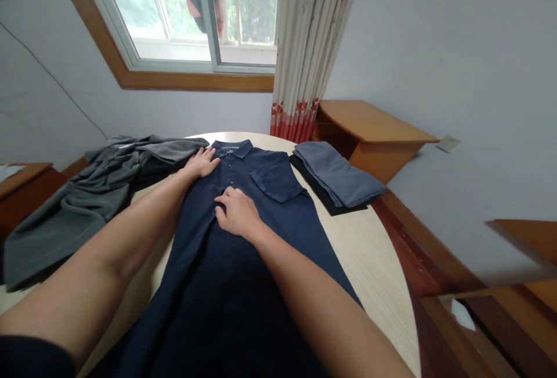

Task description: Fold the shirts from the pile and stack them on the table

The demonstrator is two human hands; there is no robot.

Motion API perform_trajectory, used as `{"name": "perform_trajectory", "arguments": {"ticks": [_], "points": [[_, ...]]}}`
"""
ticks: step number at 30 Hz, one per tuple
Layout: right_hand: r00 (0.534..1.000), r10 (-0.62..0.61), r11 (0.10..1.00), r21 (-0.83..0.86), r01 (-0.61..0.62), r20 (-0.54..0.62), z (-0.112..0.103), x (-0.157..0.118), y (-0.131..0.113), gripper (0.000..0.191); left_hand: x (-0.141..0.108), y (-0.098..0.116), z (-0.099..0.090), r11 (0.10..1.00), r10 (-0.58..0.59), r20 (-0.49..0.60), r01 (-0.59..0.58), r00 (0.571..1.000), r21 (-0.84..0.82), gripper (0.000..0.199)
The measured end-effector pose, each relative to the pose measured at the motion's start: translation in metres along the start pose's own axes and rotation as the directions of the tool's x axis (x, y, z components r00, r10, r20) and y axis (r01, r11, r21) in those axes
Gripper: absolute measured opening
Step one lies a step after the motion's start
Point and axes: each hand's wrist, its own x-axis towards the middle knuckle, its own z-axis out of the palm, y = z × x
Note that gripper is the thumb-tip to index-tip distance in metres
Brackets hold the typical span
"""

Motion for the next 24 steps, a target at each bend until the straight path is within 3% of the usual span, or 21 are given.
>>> {"name": "perform_trajectory", "arguments": {"ticks": [4, 8, 10, 17, 24], "points": [[1.0, 0.001, 1.0, 0.021, -0.001, 0.0, 0.001, 0.002, 0.002, 0.028, -0.002, 0.002, 0.0, 1.0, -0.008, -0.025, 0.008, 1.0, 0.003, 0.07], [1.0, -0.009, 1.0, 0.014, 0.009, -0.003, 0.001, 0.0, 0.002, 0.027, -0.031, 0.014, -0.005, 0.993, 0.059, -0.171, -0.04, 0.984, 0.113, 0.061], [1.0, -0.02, 1.0, 0.004, 0.02, -0.007, 0.001, 0.0, 0.002, 0.027, -0.056, 0.022, -0.007, 0.986, 0.108, -0.176, -0.083, 0.979, 0.144, 0.059], [0.997, -0.054, 0.997, -0.057, 0.057, 0.058, -0.003, -0.002, -0.002, 0.029, -0.163, 0.032, -0.004, 0.978, 0.2, -0.04, -0.197, 0.979, 0.074, 0.061], [0.981, -0.045, 0.989, -0.131, 0.07, 0.189, -0.024, -0.039, -0.027, 0.035, -0.249, 0.038, 0.006, 0.979, 0.203, -0.024, -0.203, 0.979, -0.02, 0.063]]}}
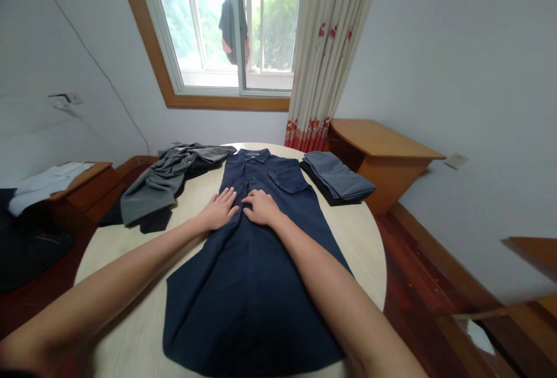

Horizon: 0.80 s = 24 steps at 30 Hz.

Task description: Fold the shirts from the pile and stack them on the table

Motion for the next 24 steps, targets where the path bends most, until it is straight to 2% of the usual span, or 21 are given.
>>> {"name": "perform_trajectory", "arguments": {"ticks": [3, 6, 10, 13, 15, 18, 22, 24], "points": [[0.999, 0.013, 1.0, -0.019, -0.012, 0.034, -0.004, -0.017, -0.011, 0.035, -0.032, 0.019, -0.002, 1.0, 0.01, 0.041, -0.009, 0.999, -0.009, 0.062], [0.998, 0.033, 0.999, -0.019, -0.032, 0.045, -0.006, -0.03, -0.021, 0.033, -0.065, 0.038, -0.011, 0.999, 0.027, 0.093, -0.025, 0.995, -0.024, 0.06], [0.999, 0.024, 0.999, 0.023, -0.024, 0.032, -0.002, -0.046, -0.028, 0.031, -0.111, 0.06, -0.034, 0.997, 0.061, 0.138, -0.053, 0.989, -0.055, 0.057], [0.998, 0.023, 0.997, 0.075, -0.019, -0.052, 0.007, -0.058, -0.026, 0.028, -0.139, 0.072, -0.054, 0.997, 0.078, 0.115, -0.075, 0.99, -0.026, 0.051], [0.995, 0.018, 0.993, 0.121, -0.005, -0.103, 0.013, -0.063, -0.021, 0.027, -0.154, 0.077, -0.065, 0.998, 0.068, 0.118, -0.069, 0.991, 0.006, 0.05], [0.992, 0.003, 0.982, 0.186, 0.021, -0.129, 0.019, -0.067, -0.013, 0.025, -0.169, 0.081, -0.077, 1.0, 0.01, 0.193, -0.011, 0.981, 0.005, 0.049], [0.989, -0.005, 0.972, 0.232, 0.039, -0.145, 0.022, -0.067, -0.008, 0.025, -0.184, 0.083, -0.086, 0.999, -0.014, 0.348, 0.025, 0.938, -0.028, 0.047], [0.989, -0.004, 0.971, 0.236, 0.038, -0.145, 0.022, -0.067, -0.008, 0.025, -0.191, 0.088, -0.09, 0.999, -0.004, 0.387, 0.023, 0.922, -0.044, 0.041]]}}
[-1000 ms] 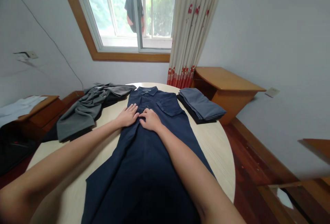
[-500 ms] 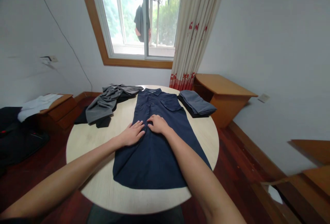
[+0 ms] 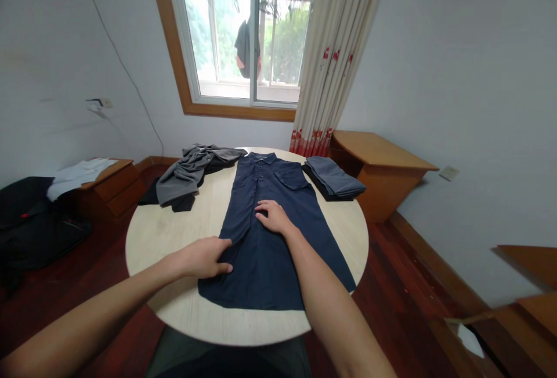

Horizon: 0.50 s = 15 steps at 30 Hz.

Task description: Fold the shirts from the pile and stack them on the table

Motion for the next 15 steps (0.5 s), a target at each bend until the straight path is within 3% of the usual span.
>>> {"name": "perform_trajectory", "arguments": {"ticks": [6, 10, 11, 13, 15], "points": [[1.0, 0.0, 1.0, 0.0, 0.0, 0.001, -0.001, 0.0, -0.001, 0.025, -0.015, 0.024, -0.009, 0.984, 0.11, 0.026, -0.105, 0.994, -0.143, 0.013], [0.999, -0.034, 0.999, 0.038, 0.035, -0.017, -0.003, 0.0, -0.005, 0.023, 0.007, 0.02, -0.014, 0.893, 0.327, 0.158, -0.251, 0.932, -0.373, 0.02], [0.999, -0.037, 0.998, 0.047, 0.039, -0.029, -0.004, 0.0, -0.006, 0.022, 0.019, 0.015, -0.014, 0.883, 0.347, 0.117, -0.282, 0.931, -0.375, 0.025], [0.998, -0.038, 0.997, 0.059, 0.041, -0.055, -0.004, 0.0, -0.007, 0.023, 0.046, 0.003, -0.011, 0.905, 0.314, -0.086, -0.326, 0.945, -0.272, 0.033], [0.997, -0.034, 0.997, 0.061, 0.039, -0.073, -0.004, 0.0, -0.008, 0.023, 0.073, -0.011, -0.002, 0.944, 0.264, -0.316, -0.312, 0.911, -0.109, 0.039]]}}
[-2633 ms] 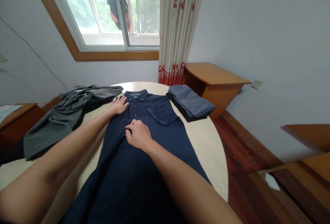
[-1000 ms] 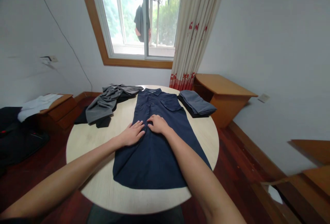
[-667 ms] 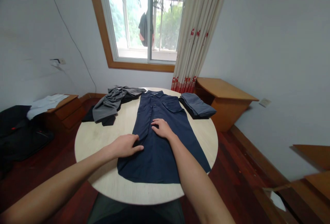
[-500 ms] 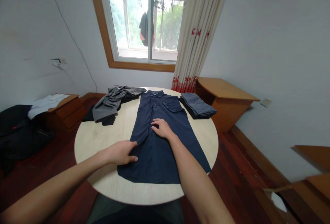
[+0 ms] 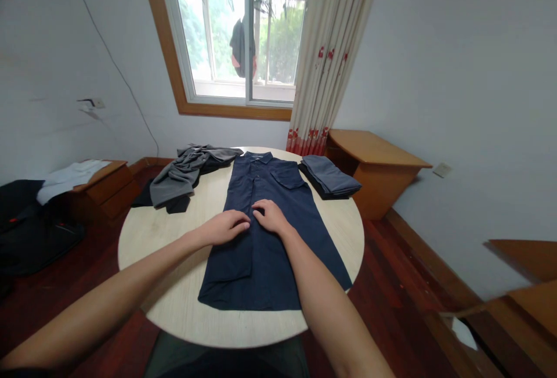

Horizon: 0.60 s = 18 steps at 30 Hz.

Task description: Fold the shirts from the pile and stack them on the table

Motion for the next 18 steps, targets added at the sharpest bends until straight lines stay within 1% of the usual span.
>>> {"name": "perform_trajectory", "arguments": {"ticks": [1, 2, 4, 6, 8, 10, 14, 18], "points": [[1.0, 0.005, 1.0, -0.006, -0.006, -0.007, 0.0, 0.0, 0.0, 0.024, 0.007, -0.011, 0.008, 0.998, -0.006, -0.068, 0.011, 0.998, 0.07, 0.044], [1.0, 0.015, 1.0, -0.014, -0.016, -0.014, 0.001, 0.0, 0.001, 0.024, 0.012, -0.02, 0.017, 0.991, -0.017, -0.089, 0.028, 0.996, 0.127, 0.049], [0.999, 0.045, 0.998, -0.032, -0.046, -0.026, 0.002, -0.001, 0.003, 0.026, 0.014, -0.033, 0.032, 0.979, -0.021, -0.062, 0.033, 0.998, 0.201, 0.06], [0.997, 0.077, 0.996, -0.046, -0.078, -0.03, 0.003, -0.001, 0.006, 0.028, 0.008, -0.037, 0.043, 0.971, -0.002, -0.006, 0.003, 1.0, 0.239, 0.067], [0.994, 0.103, 0.993, -0.059, -0.104, -0.026, 0.003, -0.002, 0.008, 0.029, -0.005, -0.031, 0.048, 0.966, 0.032, 0.043, -0.042, 0.999, 0.255, 0.071], [0.992, 0.128, 0.988, -0.085, -0.129, -0.019, 0.003, -0.003, 0.009, 0.03, -0.022, -0.019, 0.048, 0.964, 0.081, 0.088, -0.1, 0.993, 0.246, 0.074], [0.985, 0.174, 0.972, -0.161, -0.17, 0.01, 0.0, -0.004, 0.004, 0.033, -0.063, 0.01, 0.048, 0.958, 0.208, 0.163, -0.234, 0.965, 0.166, 0.074], [0.979, 0.201, 0.951, -0.243, -0.189, 0.029, -0.002, -0.004, -0.003, 0.039, -0.095, 0.028, 0.049, 0.949, 0.287, 0.201, -0.306, 0.937, 0.074, 0.07]]}}
